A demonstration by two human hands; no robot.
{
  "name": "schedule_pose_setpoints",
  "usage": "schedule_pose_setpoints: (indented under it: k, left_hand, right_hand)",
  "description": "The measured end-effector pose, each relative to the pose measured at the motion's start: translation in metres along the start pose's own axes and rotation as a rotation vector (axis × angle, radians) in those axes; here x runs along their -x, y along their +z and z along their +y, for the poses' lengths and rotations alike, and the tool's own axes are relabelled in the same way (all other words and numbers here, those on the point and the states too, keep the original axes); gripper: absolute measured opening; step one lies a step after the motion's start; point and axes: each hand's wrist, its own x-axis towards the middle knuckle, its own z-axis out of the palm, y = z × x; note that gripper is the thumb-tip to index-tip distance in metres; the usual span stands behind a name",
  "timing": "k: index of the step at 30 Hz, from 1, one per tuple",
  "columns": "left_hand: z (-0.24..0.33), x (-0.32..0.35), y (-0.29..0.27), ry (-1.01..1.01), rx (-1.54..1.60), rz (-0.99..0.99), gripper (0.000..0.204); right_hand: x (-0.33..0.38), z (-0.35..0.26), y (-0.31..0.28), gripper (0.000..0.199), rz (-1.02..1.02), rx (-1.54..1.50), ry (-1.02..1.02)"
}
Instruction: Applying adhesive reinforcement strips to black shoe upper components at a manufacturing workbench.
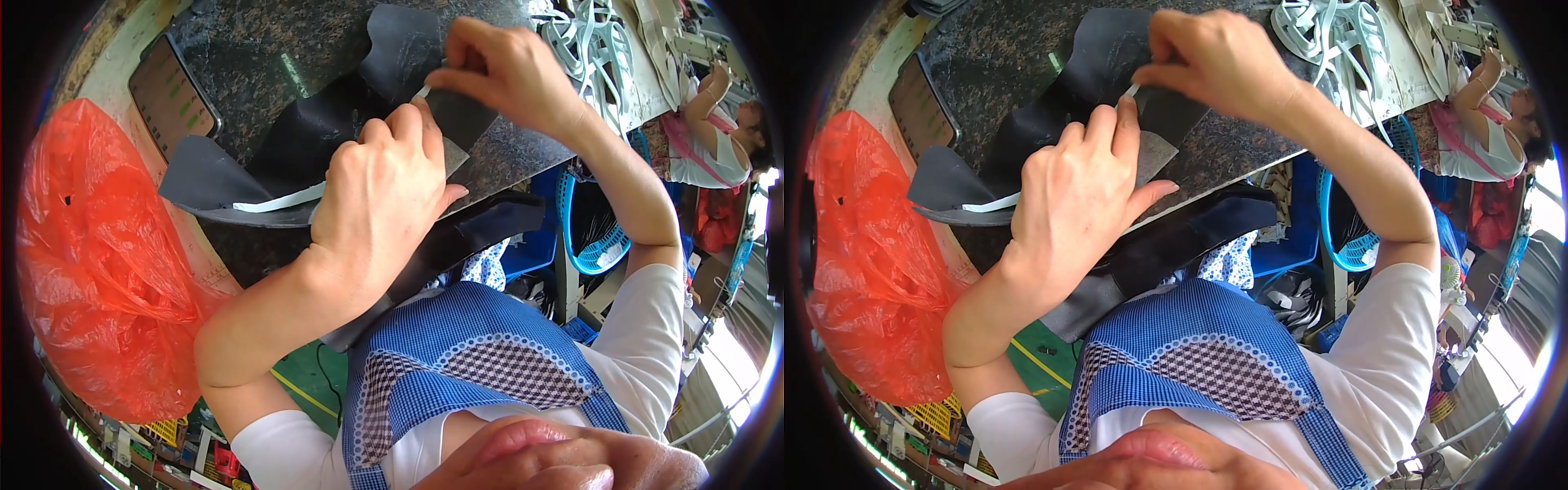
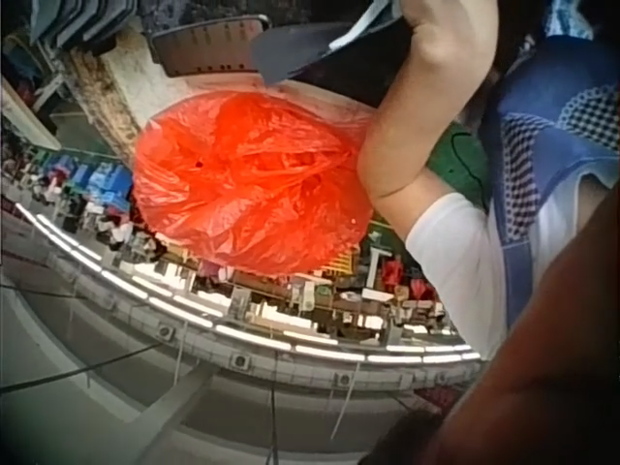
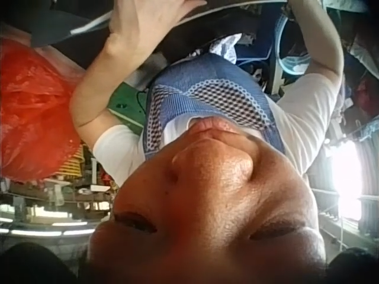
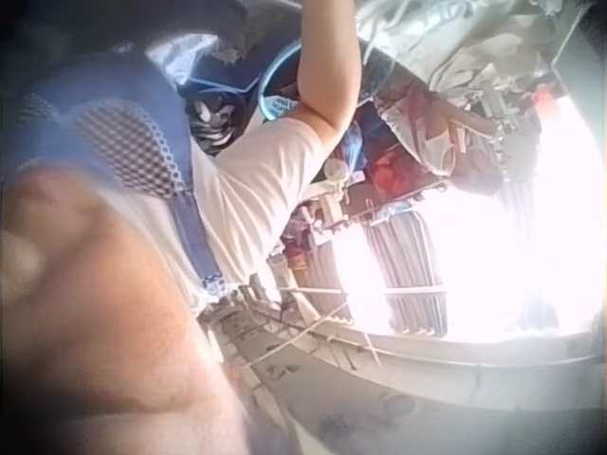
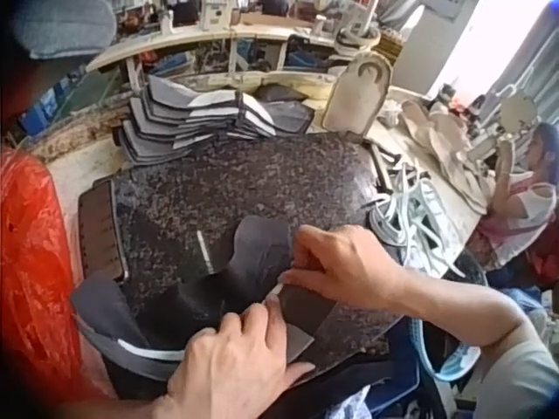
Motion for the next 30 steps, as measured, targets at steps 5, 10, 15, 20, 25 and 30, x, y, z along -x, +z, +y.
schedule_pose_setpoints:
  k: [5, 10, 15, 20, 25, 30]
  left_hand:
    - [-0.012, -0.005, -0.004, -0.015, 0.136, -0.08, 0.066]
    - [-0.061, 0.001, 0.009, -0.18, 0.397, 0.256, 0.048]
    - [-0.062, 0.015, 0.009, -0.505, 0.665, 0.089, 0.066]
    - [-0.049, 0.023, 0.004, -0.25, 0.549, 0.268, 0.032]
    - [-0.044, 0.016, 0.012, -0.194, 0.466, 0.296, 0.033]
    - [-0.042, 0.01, 0.009, -0.184, 0.363, 0.183, 0.028]
  right_hand:
    - [0.033, 0.001, -0.004, 0.028, 0.134, 0.056, -0.345]
    - [0.049, 0.001, 0.015, 0.052, 0.092, 0.195, -0.353]
    - [0.05, 0.008, 0.02, 0.05, 0.089, 0.202, -0.327]
    - [0.038, 0.019, 0.012, 0.035, 0.053, -0.149, -0.202]
    - [0.017, 0.005, -0.001, 0.021, -0.13, -0.44, 0.191]
    - [0.01, 0.0, 0.005, 0.019, -0.05, -0.277, 0.12]
